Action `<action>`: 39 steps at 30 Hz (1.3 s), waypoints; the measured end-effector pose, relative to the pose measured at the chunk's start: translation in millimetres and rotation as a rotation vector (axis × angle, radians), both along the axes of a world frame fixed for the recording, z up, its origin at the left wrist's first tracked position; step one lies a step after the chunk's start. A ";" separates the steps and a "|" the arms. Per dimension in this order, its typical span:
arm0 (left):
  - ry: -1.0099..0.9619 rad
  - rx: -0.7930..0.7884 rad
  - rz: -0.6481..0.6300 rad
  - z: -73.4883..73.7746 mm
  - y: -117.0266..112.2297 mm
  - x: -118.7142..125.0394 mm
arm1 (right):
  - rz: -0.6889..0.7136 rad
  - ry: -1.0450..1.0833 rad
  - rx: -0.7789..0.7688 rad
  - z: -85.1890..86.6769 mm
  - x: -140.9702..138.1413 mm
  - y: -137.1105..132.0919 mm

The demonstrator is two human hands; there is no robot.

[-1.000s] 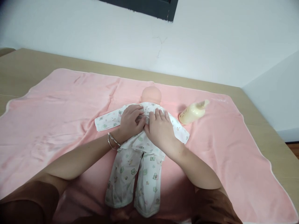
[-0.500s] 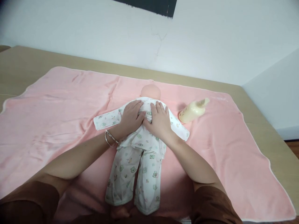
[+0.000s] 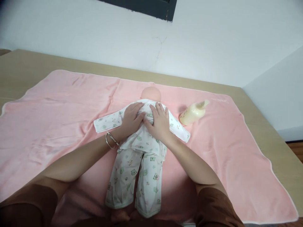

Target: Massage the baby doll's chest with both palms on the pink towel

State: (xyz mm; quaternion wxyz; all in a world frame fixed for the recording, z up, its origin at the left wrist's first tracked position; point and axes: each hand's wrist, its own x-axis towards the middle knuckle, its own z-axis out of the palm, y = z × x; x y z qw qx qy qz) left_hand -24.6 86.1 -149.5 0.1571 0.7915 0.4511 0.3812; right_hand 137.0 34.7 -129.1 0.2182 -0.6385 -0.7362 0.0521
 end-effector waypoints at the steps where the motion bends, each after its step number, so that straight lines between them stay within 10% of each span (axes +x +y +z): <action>1: -0.032 -0.015 -0.009 -0.1 1.7 -0.4 | 0.014 0.032 0.019 -0.9 1.0 0.1; 10: -0.371 -0.248 -0.010 1.1 10.6 0.1 | 0.175 -0.017 0.163 2.8 -10.2 -11.0; 17: -0.373 -0.295 0.003 5.0 9.9 1.0 | 0.036 -0.158 0.244 7.9 -18.0 -23.2; 39: -0.181 -0.067 -0.027 -1.5 11.7 -0.1 | 0.133 -0.078 0.052 6.1 -19.0 -13.6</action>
